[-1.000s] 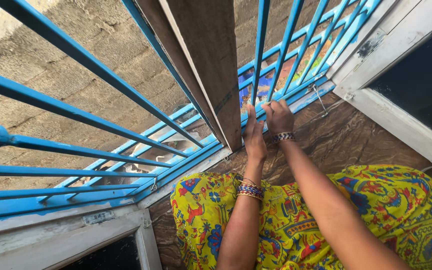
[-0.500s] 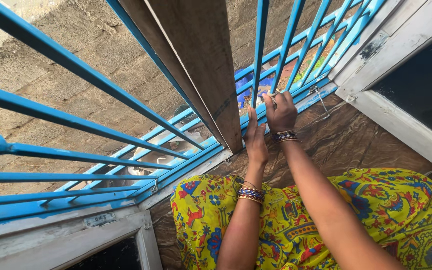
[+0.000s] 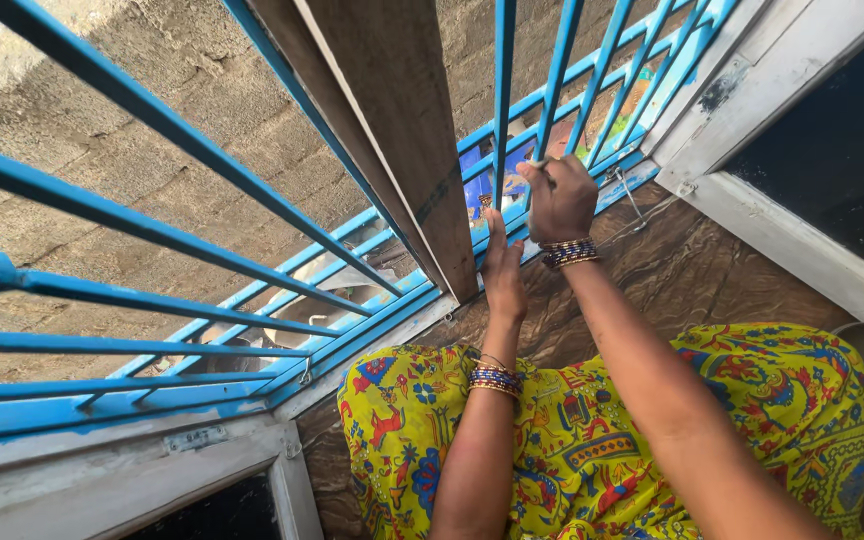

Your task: The person sits on the floor and scrubs the lower section of a blue metal window grill using a white cloth. They repeatedly rub the cloth along the horizontal and vertical bars to remove dirt.

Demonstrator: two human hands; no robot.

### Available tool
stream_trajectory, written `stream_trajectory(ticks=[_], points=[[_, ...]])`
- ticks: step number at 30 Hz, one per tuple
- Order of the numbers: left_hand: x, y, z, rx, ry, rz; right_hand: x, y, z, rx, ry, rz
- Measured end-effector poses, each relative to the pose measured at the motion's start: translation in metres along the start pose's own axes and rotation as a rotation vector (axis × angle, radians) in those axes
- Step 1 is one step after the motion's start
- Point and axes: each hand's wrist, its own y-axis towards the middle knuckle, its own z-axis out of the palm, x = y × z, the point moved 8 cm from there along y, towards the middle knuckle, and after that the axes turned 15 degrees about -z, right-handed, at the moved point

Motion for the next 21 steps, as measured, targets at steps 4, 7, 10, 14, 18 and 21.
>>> stream_trajectory(ticks=[4,7,10,14,18,21], points=[[-0.005,0.001,0.0,-0.008,0.018,0.063,-0.013,-0.022,0.017,0.006,-0.087,-0.09],[0.0,0.002,-0.001,-0.041,0.202,-0.003,-0.047,-0.058,0.042,0.167,-0.121,0.045],[-0.002,0.002,-0.002,-0.033,0.158,-0.019,-0.057,-0.058,0.047,0.226,-0.128,0.083],[-0.007,0.004,0.0,-0.034,0.151,0.026,-0.03,-0.02,0.019,0.155,-0.047,0.025],[-0.011,0.001,0.0,-0.046,0.15,0.048,0.004,0.01,0.0,0.004,-0.046,-0.018],[-0.007,0.002,0.0,-0.04,0.139,0.018,0.011,0.0,0.002,-0.024,-0.08,-0.105]])
